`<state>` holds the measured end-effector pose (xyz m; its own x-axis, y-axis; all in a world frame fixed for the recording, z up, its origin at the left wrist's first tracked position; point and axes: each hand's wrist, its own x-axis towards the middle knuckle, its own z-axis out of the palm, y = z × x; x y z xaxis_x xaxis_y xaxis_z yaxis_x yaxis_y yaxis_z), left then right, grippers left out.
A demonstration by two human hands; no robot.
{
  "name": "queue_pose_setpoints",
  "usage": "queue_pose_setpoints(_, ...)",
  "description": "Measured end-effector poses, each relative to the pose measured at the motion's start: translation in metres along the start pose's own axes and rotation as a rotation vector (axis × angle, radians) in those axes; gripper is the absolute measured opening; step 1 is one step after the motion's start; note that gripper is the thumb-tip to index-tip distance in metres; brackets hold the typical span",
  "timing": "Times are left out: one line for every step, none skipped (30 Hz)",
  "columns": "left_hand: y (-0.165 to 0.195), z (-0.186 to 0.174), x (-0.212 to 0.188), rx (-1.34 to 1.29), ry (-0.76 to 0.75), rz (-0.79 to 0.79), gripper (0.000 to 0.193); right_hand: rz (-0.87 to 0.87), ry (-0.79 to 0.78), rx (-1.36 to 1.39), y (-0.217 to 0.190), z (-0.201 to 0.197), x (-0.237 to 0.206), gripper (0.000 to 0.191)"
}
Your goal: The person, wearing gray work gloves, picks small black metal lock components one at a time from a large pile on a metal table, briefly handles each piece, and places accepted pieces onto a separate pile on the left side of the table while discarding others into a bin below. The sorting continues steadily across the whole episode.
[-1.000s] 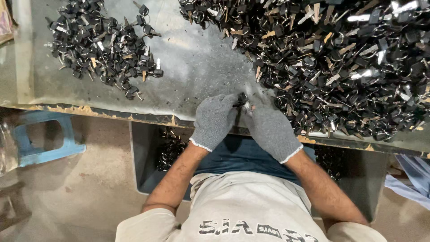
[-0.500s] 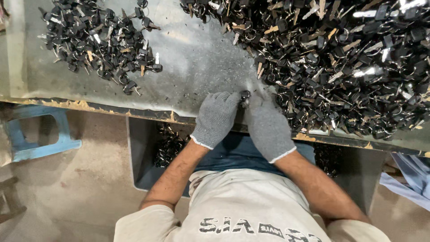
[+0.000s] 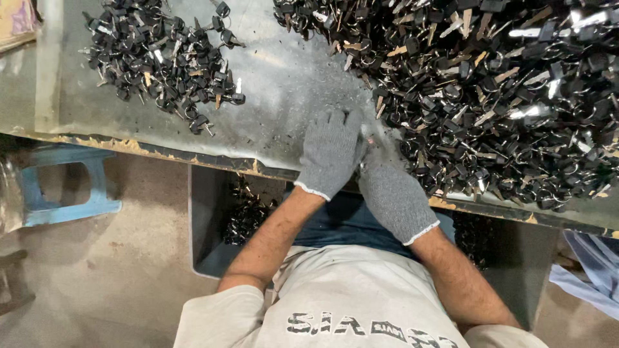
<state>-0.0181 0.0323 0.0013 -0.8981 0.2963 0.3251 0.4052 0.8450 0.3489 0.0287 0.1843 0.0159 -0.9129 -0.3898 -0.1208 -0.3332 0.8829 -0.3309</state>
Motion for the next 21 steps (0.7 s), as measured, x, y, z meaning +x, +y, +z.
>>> queue_pose_setpoints(-0.003,0.003,0.004,0.041,0.092,0.052,0.058,-0.066,0.079,-0.028,0.001,0.000,0.001,0.070)
queue_pose_setpoints(-0.005,0.004,0.005,0.016,0.038,0.112,0.052,-0.130,0.154,-0.057,0.003,-0.001,0.000,0.072)
queue_pose_setpoints(-0.008,0.004,0.005,-0.008,-0.016,0.171,0.047,-0.197,0.230,-0.085,0.005,-0.004,0.000,0.075)
queue_pose_setpoints(-0.010,0.003,0.004,-0.031,-0.072,0.231,0.043,-0.119,0.159,0.041,0.005,-0.007,-0.002,0.075)
queue_pose_setpoints(-0.011,0.001,0.001,-0.094,-0.127,0.150,0.045,-0.040,0.086,0.168,0.005,-0.011,-0.005,0.075)
queue_pose_setpoints(-0.011,-0.001,-0.004,-0.158,-0.185,0.069,0.047,0.042,0.013,0.299,0.003,-0.015,-0.008,0.075)
queue_pose_setpoints(-0.010,-0.004,-0.009,-0.220,-0.246,-0.013,0.049,0.072,0.014,0.308,0.001,-0.018,-0.009,0.071)
queue_pose_setpoints(-0.011,-0.007,-0.013,-0.255,-0.224,-0.082,0.049,0.102,0.014,0.321,-0.001,-0.021,-0.010,0.066)
queue_pose_setpoints(-0.013,-0.010,-0.017,-0.290,-0.201,-0.149,0.049,0.133,0.015,0.333,-0.003,-0.023,-0.010,0.061)
queue_pose_setpoints(-0.014,-0.011,-0.020,-0.323,-0.174,-0.216,0.050,0.173,-0.028,0.321,-0.004,-0.024,-0.008,0.058)
queue_pose_setpoints(-0.015,-0.012,-0.023,-0.314,-0.151,-0.195,0.047,0.210,-0.074,0.307,-0.004,-0.025,-0.006,0.056)
queue_pose_setpoints(-0.016,-0.013,-0.027,-0.306,-0.127,-0.178,0.044,0.244,-0.123,0.290,-0.004,-0.026,-0.003,0.054)
queue_pose_setpoints(-0.016,-0.013,-0.030,-0.297,-0.100,-0.165,0.042,0.238,-0.120,0.293,-0.003,-0.025,-0.001,0.057)
queue_pose_setpoints(-0.017,-0.013,-0.031,-0.271,-0.086,-0.139,0.040,0.230,-0.117,0.296,-0.002,-0.024,0.002,0.060)
queue_pose_setpoints(-0.017,-0.012,-0.032,-0.245,-0.074,-0.114,0.038,0.222,-0.114,0.298,-0.001,-0.023,0.004,0.063)
queue_pose_setpoints(-0.017,-0.011,-0.033,-0.221,-0.063,-0.091,0.036,0.146,-0.016,0.283,-0.002,-0.021,0.005,0.063)
queue_pose_setpoints(-0.017,-0.010,-0.034,-0.241,-0.069,-0.088,0.036,0.070,0.081,0.268,-0.001,-0.019,0.007,0.063)
queue_pose_setpoints(-0.016,-0.009,-0.035,-0.262,-0.078,-0.084,0.036,-0.002,0.178,0.254,-0.002,-0.017,0.007,0.064)
queue_pose_setpoints(-0.015,-0.008,-0.036,-0.284,-0.087,-0.080,0.036,-0.014,0.193,0.200,-0.001,-0.015,0.007,0.067)
queue_pose_setpoints(-0.015,-0.007,-0.036,-0.266,-0.087,-0.077,0.035,-0.026,0.209,0.146,-0.001,-0.014,0.007,0.070)
queue_pose_setpoints(-0.014,-0.007,-0.036,-0.247,-0.088,-0.072,0.035,-0.037,0.225,0.092,-0.001,-0.012,0.007,0.073)
